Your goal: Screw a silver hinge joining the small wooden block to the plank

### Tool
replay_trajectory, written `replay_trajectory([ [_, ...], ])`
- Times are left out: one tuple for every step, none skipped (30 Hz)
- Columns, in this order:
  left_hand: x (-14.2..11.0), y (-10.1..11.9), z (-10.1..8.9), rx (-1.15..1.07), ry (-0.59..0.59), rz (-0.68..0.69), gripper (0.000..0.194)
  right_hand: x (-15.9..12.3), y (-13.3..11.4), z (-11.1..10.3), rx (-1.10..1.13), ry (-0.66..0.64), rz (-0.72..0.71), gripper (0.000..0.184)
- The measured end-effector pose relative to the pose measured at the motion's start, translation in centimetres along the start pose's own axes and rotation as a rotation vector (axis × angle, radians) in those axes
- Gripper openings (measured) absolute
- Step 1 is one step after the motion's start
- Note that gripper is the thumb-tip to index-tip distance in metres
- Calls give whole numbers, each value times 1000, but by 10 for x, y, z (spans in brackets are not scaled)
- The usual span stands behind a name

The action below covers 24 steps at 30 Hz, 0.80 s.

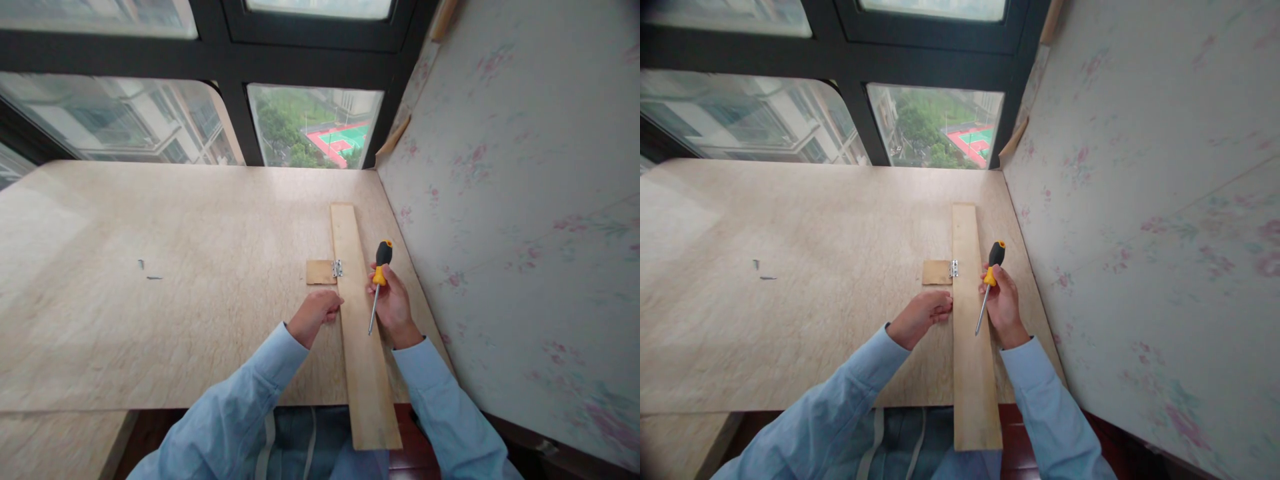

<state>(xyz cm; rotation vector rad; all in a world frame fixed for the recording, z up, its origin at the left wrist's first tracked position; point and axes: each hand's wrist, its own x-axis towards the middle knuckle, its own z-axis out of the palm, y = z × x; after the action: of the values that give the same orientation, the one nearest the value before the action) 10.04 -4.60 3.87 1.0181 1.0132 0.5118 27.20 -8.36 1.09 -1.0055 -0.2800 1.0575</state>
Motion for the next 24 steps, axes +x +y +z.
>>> replay_trajectory([
  [-2,2,2,-63,4,-45,21,0,0,0,31,9,5,33],
  [-3,4,4,-146,11,-115,21,0,0,0,63,19,10,35],
  [-4,6,5,-221,21,-185,21,0,1,1,90,28,15,37],
  [-5,8,6,-258,39,-223,21,0,1,1,109,36,17,37],
  [-5,10,7,-270,60,-243,20,0,2,1,117,42,15,37],
  [-5,11,8,-265,79,-253,20,-1,2,2,117,46,10,36],
  [-4,11,9,-253,94,-255,19,-1,2,2,112,49,2,35],
  [-4,11,9,-240,105,-254,19,-1,3,2,104,51,-7,35],
  [-3,11,9,-231,111,-249,19,-1,3,2,98,52,-15,34],
  [-3,10,9,-227,113,-242,19,-1,3,2,94,54,-23,34],
  [-3,10,8,-228,108,-232,20,-1,3,1,93,58,-31,33],
  [-3,10,7,-237,98,-226,20,-1,2,1,94,65,-41,33],
  [-4,11,6,-252,85,-227,19,0,2,1,94,73,-52,32],
  [-4,13,5,-274,67,-237,19,0,2,0,94,81,-61,32],
  [-5,14,4,-303,46,-253,18,0,2,0,93,88,-67,31],
  [-6,16,3,-334,26,-271,18,0,2,0,92,95,-70,32],
  [-6,18,2,-363,10,-287,16,1,1,-1,92,100,-71,32],
  [-6,20,2,-390,-3,-300,15,1,1,-1,96,106,-71,33],
  [-5,21,3,-414,-12,-308,14,1,1,-1,103,114,-70,34],
  [-4,21,4,-435,-14,-314,13,1,1,-2,111,123,-69,34],
  [-3,21,5,-452,-10,-313,13,2,0,-2,121,132,-68,35],
  [-1,20,7,-462,-4,-308,13,2,0,-2,132,137,-64,35],
  [2,19,9,-461,4,-296,14,2,-1,-3,144,138,-55,35],
  [4,17,11,-448,10,-277,14,2,-1,-3,157,136,-40,34],
])
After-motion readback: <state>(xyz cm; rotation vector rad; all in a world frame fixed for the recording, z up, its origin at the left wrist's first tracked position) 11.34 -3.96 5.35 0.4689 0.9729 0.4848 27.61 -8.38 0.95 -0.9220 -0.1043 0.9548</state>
